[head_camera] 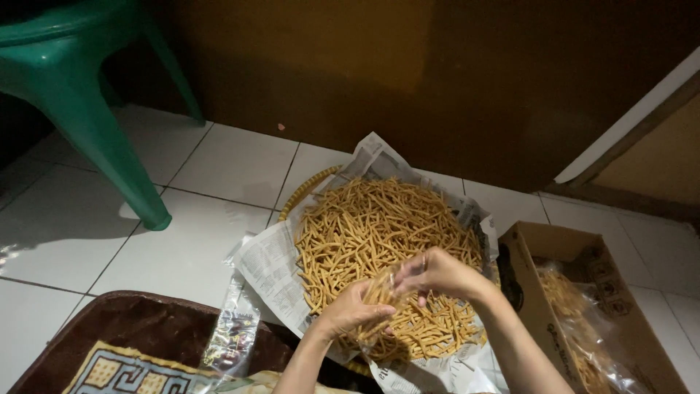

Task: The person scoops thin fried snacks from a woven basket lined with newspaper and places them into small clear plastic bags. The filled bags are then placed into a cardboard box.

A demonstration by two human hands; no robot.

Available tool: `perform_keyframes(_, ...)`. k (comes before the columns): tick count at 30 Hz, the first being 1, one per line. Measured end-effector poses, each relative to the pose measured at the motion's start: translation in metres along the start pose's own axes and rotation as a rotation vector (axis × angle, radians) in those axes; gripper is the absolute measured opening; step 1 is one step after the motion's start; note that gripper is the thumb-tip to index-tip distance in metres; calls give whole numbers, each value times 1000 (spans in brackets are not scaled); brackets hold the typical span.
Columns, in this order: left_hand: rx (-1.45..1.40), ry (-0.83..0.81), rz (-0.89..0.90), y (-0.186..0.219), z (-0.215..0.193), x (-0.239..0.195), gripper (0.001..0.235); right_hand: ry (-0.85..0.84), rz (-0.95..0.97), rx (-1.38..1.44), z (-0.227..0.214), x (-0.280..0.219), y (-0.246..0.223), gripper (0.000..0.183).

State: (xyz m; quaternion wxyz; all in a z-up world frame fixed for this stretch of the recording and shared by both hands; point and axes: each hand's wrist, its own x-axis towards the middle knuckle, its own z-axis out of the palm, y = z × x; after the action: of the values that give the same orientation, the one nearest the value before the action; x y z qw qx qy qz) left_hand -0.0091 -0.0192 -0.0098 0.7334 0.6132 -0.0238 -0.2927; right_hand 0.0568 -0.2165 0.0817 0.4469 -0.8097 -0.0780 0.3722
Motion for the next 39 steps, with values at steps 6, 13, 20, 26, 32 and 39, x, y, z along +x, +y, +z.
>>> perform_keyframes(6,-49,62,-16,6,0,0,57,225,-82,-263,21,-9,-26,19)
perform_keyframes(13,18,216,-10,4,-9,2,53,26,-269,-145,3,-7,-19,55)
perform_keyframes(20,38,-14,-80,16,0,-9,88,317,-316,-71,-5,1,-2,10)
perform_keyframes(26,136,193,-174,29,3,-16,83,731,-405,229,-16,42,75,21)
perform_keyframes(32,76,288,-143,39,4,-19,63,500,151,-349,0,85,218,32)
perform_keyframes(39,91,284,-29,17,-3,-3,63,776,26,-1006,23,131,319,34)
